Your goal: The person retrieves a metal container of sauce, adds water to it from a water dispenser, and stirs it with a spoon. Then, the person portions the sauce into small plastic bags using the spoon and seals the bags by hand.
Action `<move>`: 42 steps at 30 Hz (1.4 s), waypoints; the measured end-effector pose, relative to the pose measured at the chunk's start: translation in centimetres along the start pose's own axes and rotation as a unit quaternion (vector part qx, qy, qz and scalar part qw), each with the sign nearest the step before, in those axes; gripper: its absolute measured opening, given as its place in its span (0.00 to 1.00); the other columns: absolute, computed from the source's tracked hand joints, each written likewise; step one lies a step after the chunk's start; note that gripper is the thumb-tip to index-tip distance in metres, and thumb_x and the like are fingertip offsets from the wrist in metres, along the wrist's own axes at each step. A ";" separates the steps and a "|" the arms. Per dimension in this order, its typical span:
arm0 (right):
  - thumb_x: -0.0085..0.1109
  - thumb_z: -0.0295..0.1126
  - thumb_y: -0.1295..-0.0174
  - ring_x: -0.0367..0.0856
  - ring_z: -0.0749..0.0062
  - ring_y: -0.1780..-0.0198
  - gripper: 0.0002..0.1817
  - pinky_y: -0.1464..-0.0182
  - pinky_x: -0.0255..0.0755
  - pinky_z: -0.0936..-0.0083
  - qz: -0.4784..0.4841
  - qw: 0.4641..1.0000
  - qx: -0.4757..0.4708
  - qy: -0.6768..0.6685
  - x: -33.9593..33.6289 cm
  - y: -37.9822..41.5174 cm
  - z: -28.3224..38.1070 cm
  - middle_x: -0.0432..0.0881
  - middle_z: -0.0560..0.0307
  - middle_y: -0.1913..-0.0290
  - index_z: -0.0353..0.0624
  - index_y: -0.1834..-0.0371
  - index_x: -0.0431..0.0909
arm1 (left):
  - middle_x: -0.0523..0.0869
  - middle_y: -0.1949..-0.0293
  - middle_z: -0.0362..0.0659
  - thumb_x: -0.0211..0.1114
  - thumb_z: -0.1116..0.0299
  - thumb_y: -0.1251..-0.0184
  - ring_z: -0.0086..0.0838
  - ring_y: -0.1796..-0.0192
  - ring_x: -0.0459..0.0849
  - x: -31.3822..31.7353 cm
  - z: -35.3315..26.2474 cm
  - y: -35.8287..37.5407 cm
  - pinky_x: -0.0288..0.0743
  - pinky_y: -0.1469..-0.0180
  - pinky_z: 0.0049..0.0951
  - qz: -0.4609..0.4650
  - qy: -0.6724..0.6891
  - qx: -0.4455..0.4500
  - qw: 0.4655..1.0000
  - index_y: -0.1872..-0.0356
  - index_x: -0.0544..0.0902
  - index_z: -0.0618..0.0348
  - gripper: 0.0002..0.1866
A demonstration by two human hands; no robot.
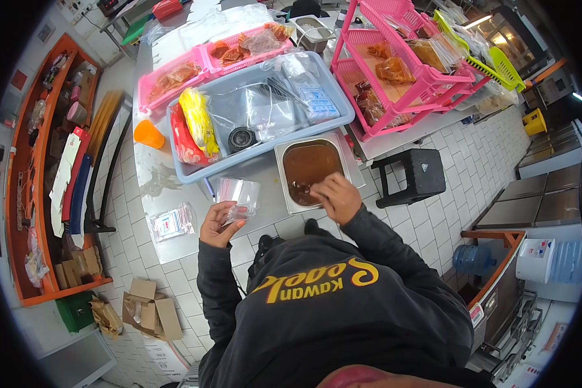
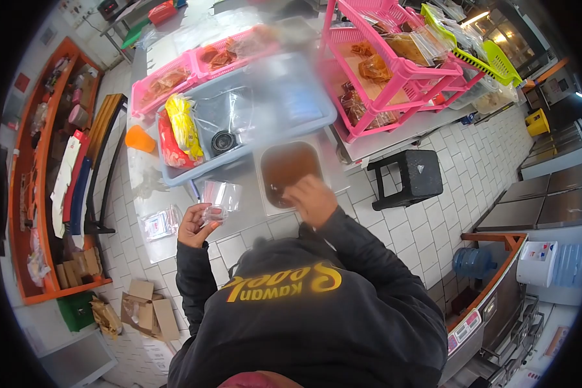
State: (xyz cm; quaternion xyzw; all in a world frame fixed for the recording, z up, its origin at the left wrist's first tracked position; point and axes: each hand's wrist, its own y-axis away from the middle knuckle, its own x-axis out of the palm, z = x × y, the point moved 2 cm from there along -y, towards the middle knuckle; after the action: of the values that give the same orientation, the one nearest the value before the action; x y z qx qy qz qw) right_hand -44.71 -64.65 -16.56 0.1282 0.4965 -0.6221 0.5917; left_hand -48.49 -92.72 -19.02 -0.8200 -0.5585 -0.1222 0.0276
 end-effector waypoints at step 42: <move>0.60 0.28 0.54 0.72 0.64 0.67 0.06 0.65 0.68 0.73 -0.053 0.998 0.028 0.029 0.0 0.4 -0.3 0.75 0.59 0.74 0.44 0.70 0.77 | 0.77 0.58 0.53 0.60 0.87 0.51 0.33 0.54 0.77 1.6 -0.4 -0.7 0.73 0.53 0.29 0.071 0.005 0.043 0.997 0.52 0.67 0.66 0.22</move>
State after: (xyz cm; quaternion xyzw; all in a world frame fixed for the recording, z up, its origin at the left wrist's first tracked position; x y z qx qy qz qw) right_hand -44.51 -64.30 -16.90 0.1360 0.5020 -0.6618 0.5398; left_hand -48.64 -91.12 -18.32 -0.8549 -0.5036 -0.1004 0.0742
